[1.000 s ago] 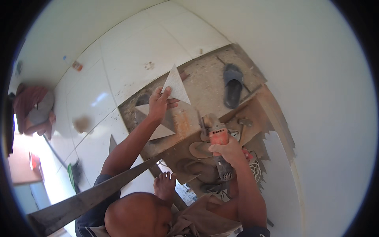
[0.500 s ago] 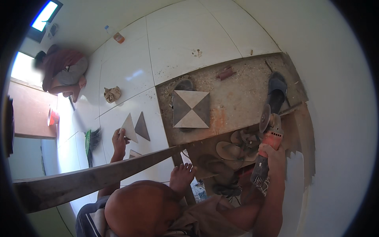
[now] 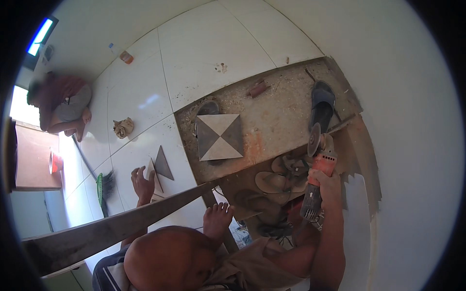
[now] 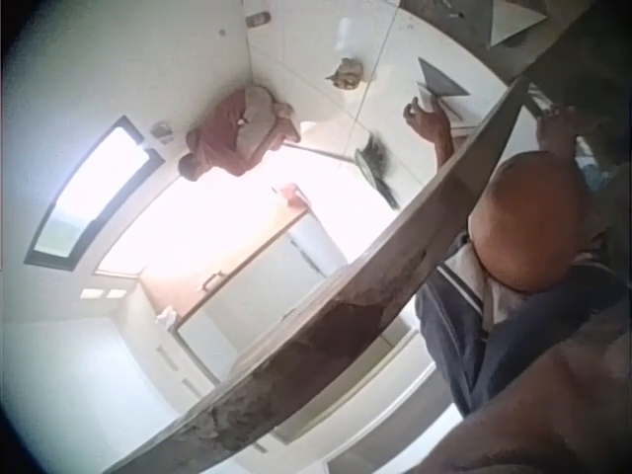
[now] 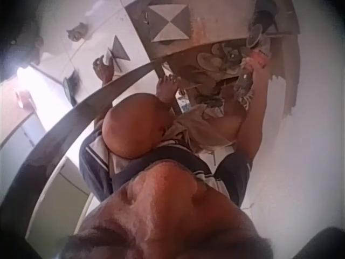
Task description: Grinding and shaping small decorative mosaic tile triangular fragments using an angle grinder.
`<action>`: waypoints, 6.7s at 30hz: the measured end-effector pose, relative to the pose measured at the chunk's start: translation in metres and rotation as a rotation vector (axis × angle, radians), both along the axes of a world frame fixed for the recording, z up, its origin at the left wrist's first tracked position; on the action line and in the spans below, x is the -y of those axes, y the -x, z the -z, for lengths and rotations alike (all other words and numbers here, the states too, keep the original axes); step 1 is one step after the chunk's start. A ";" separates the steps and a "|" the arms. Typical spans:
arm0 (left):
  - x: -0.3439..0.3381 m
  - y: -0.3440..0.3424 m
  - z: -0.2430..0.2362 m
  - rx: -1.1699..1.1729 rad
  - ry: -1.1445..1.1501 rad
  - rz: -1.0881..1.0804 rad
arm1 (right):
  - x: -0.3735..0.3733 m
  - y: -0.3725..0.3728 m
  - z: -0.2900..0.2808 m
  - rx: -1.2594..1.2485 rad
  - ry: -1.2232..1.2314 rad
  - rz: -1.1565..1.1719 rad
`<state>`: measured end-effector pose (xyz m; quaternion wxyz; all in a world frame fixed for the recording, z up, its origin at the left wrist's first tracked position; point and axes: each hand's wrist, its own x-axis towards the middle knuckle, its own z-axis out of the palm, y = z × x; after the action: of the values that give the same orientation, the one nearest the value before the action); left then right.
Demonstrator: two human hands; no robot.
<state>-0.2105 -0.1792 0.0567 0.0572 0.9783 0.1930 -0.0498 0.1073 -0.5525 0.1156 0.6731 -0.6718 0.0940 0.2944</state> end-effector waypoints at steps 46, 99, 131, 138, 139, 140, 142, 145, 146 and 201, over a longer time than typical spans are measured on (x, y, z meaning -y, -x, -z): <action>-0.017 -0.267 0.057 0.232 0.610 -0.222 | -0.031 0.089 0.062 -0.168 -0.087 -0.226; -0.040 -0.230 0.061 0.410 0.078 -0.285 | -0.078 0.116 0.127 -0.217 -0.089 -0.340; -0.041 -0.230 0.067 0.456 0.134 -0.276 | -0.084 0.109 0.121 -0.175 -0.068 -0.387; -0.041 -0.231 0.069 0.463 0.095 -0.277 | -0.083 0.109 0.129 -0.142 -0.068 -0.405; -0.041 -0.231 0.069 0.461 0.097 -0.282 | -0.082 0.108 0.131 -0.147 -0.073 -0.416; -0.041 -0.231 0.068 0.457 0.098 -0.287 | -0.083 0.108 0.130 -0.148 -0.074 -0.417; -0.041 -0.230 0.066 0.440 0.127 -0.305 | -0.084 0.110 0.127 -0.134 -0.041 -0.405; -0.038 -0.231 0.063 0.419 0.166 -0.326 | -0.085 0.111 0.123 -0.173 -0.072 -0.361; -0.037 -0.231 0.063 0.415 0.171 -0.333 | -0.084 0.110 0.124 -0.172 -0.071 -0.362; -0.040 -0.232 0.072 0.486 0.106 -0.269 | -0.090 0.099 0.131 -0.109 0.006 -0.406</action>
<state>0.0214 -0.1389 -0.0154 0.1588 0.9228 0.2988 0.1844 0.0081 -0.4624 -0.0152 0.5921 -0.6619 -0.0061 0.4596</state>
